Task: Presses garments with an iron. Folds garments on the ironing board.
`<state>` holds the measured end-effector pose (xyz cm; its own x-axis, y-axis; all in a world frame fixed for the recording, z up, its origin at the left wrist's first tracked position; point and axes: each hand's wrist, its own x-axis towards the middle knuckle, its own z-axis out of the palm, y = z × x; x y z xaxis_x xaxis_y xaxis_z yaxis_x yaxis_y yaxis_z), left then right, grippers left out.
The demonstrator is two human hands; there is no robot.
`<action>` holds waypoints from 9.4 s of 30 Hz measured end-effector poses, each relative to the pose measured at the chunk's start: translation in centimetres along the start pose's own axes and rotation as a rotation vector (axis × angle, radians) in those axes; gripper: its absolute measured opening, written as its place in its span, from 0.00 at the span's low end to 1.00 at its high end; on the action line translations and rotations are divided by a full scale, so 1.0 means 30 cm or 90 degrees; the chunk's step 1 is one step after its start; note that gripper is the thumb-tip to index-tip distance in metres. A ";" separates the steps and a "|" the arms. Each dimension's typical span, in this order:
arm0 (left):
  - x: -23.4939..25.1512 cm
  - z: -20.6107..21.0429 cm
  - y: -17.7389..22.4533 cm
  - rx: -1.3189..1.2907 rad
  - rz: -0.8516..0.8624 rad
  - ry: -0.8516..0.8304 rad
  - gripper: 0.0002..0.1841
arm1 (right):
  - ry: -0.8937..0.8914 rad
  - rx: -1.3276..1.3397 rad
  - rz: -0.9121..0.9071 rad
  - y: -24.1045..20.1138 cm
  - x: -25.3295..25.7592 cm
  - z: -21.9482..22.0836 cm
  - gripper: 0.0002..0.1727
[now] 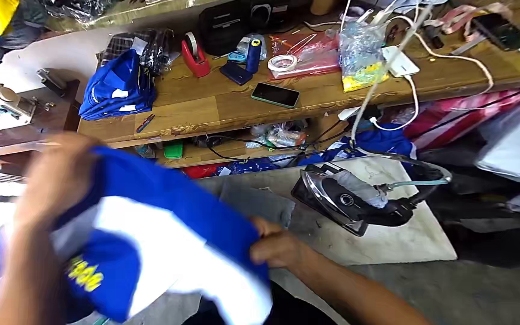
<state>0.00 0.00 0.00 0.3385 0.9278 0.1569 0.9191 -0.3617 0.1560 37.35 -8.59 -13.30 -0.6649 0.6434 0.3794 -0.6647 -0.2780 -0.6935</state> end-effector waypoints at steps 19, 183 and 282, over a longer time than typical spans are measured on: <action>0.213 1.017 0.237 0.001 -0.101 -0.307 0.19 | 0.698 -0.284 0.304 0.350 -0.650 -0.199 0.08; -0.091 1.071 0.399 -0.155 -0.064 -0.371 0.65 | 0.268 -1.038 0.759 -0.016 -0.063 -0.277 0.32; 0.125 -0.120 0.365 -0.025 0.045 0.429 0.14 | 0.240 -0.995 0.083 0.002 0.100 -0.287 0.13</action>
<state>10.59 -0.82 5.81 0.1856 0.6468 0.7397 0.8874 -0.4337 0.1566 38.26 -0.51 -17.47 -0.4115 0.8706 0.2697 0.5243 0.4682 -0.7113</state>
